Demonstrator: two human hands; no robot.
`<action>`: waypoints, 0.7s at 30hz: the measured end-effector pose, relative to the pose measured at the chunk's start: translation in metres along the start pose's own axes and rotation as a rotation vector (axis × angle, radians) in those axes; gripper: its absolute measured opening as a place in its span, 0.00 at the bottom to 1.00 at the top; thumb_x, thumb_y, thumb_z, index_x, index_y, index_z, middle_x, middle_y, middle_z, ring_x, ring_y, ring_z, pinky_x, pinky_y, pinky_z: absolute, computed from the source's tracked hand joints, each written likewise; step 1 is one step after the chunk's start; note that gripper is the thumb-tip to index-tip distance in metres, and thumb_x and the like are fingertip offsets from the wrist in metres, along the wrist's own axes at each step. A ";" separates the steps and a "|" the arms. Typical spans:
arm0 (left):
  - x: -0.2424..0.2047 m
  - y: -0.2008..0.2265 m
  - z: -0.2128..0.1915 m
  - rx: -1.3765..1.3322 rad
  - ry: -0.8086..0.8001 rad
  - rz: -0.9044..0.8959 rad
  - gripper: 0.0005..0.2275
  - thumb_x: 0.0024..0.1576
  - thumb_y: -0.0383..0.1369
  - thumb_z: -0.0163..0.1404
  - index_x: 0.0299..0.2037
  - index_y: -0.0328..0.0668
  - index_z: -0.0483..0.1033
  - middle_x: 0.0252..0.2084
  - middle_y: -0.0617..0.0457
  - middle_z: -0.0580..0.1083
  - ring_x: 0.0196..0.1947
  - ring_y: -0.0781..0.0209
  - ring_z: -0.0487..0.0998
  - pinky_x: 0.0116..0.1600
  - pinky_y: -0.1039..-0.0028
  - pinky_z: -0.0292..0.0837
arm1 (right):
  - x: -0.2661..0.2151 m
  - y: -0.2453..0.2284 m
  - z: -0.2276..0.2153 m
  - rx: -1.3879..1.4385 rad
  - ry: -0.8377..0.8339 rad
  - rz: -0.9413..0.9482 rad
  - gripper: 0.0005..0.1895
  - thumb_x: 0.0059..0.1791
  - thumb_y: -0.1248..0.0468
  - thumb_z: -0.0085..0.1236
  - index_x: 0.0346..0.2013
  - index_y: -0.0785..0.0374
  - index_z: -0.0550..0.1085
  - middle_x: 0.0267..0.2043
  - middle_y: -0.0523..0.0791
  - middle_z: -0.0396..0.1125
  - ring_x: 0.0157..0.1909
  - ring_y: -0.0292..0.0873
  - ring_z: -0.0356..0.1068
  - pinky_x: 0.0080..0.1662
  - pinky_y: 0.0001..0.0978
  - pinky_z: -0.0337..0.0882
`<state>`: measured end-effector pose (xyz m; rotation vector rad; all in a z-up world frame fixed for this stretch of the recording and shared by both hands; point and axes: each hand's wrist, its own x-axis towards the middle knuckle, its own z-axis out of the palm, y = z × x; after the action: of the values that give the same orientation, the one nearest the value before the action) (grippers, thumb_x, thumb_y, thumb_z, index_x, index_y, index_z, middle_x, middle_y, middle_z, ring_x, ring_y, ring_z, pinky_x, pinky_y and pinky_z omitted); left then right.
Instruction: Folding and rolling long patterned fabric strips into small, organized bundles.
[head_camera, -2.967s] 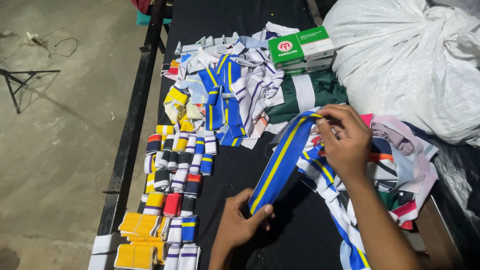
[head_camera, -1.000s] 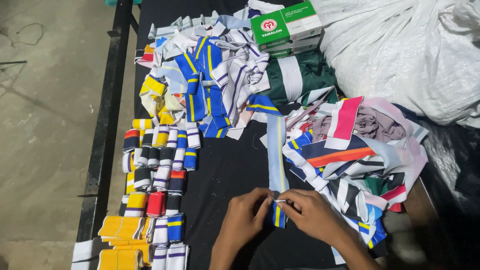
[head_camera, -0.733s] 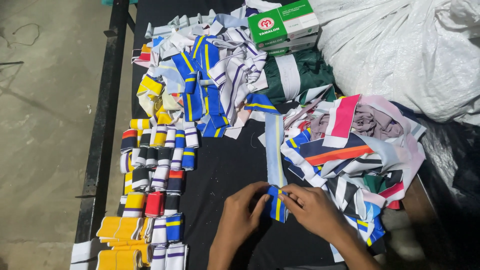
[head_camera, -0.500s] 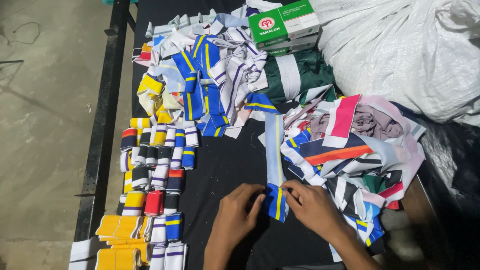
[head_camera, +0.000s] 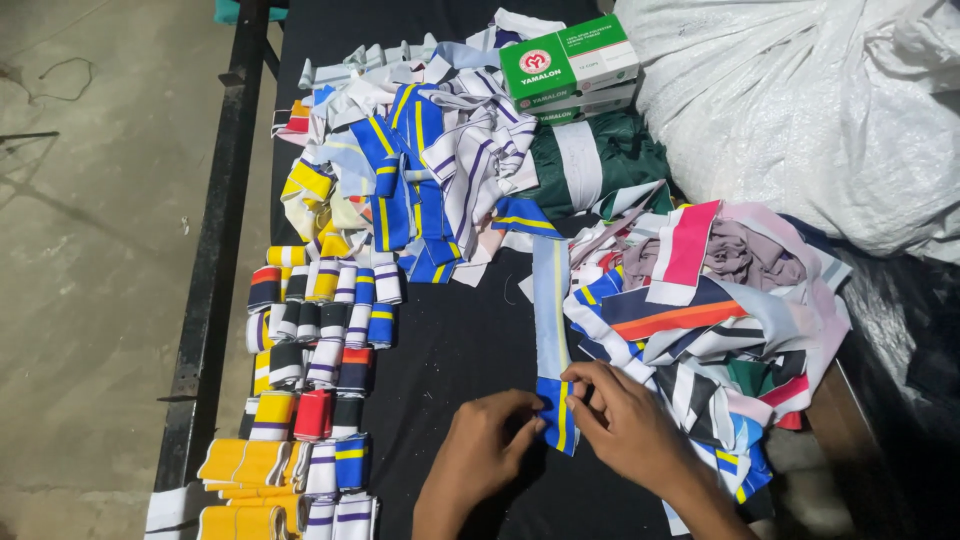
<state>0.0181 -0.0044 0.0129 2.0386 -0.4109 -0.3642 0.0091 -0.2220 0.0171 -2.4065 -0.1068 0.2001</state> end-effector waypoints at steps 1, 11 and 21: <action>0.000 -0.001 0.001 -0.044 -0.015 0.016 0.10 0.59 0.34 0.55 0.48 0.44 0.80 0.44 0.53 0.83 0.40 0.59 0.84 0.44 0.72 0.77 | 0.000 -0.001 -0.002 0.016 -0.042 0.041 0.11 0.52 0.56 0.54 0.49 0.48 0.74 0.37 0.37 0.73 0.30 0.37 0.70 0.36 0.33 0.71; -0.003 0.005 -0.001 -0.057 -0.145 0.007 0.05 0.60 0.29 0.54 0.44 0.48 0.78 0.39 0.59 0.80 0.26 0.65 0.73 0.36 0.74 0.69 | -0.003 -0.008 -0.009 0.040 -0.187 0.038 0.17 0.53 0.57 0.47 0.56 0.47 0.73 0.56 0.35 0.76 0.53 0.40 0.78 0.46 0.36 0.77; -0.003 0.004 0.000 0.028 -0.118 -0.103 0.07 0.56 0.30 0.53 0.44 0.50 0.79 0.40 0.58 0.80 0.32 0.61 0.79 0.41 0.70 0.73 | -0.006 -0.014 -0.014 -0.215 -0.570 0.082 0.10 0.49 0.47 0.65 0.41 0.39 0.74 0.32 0.32 0.71 0.35 0.42 0.71 0.39 0.38 0.67</action>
<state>0.0148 -0.0051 0.0164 2.0766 -0.3854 -0.5462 0.0056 -0.2218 0.0372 -2.4962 -0.3023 0.9518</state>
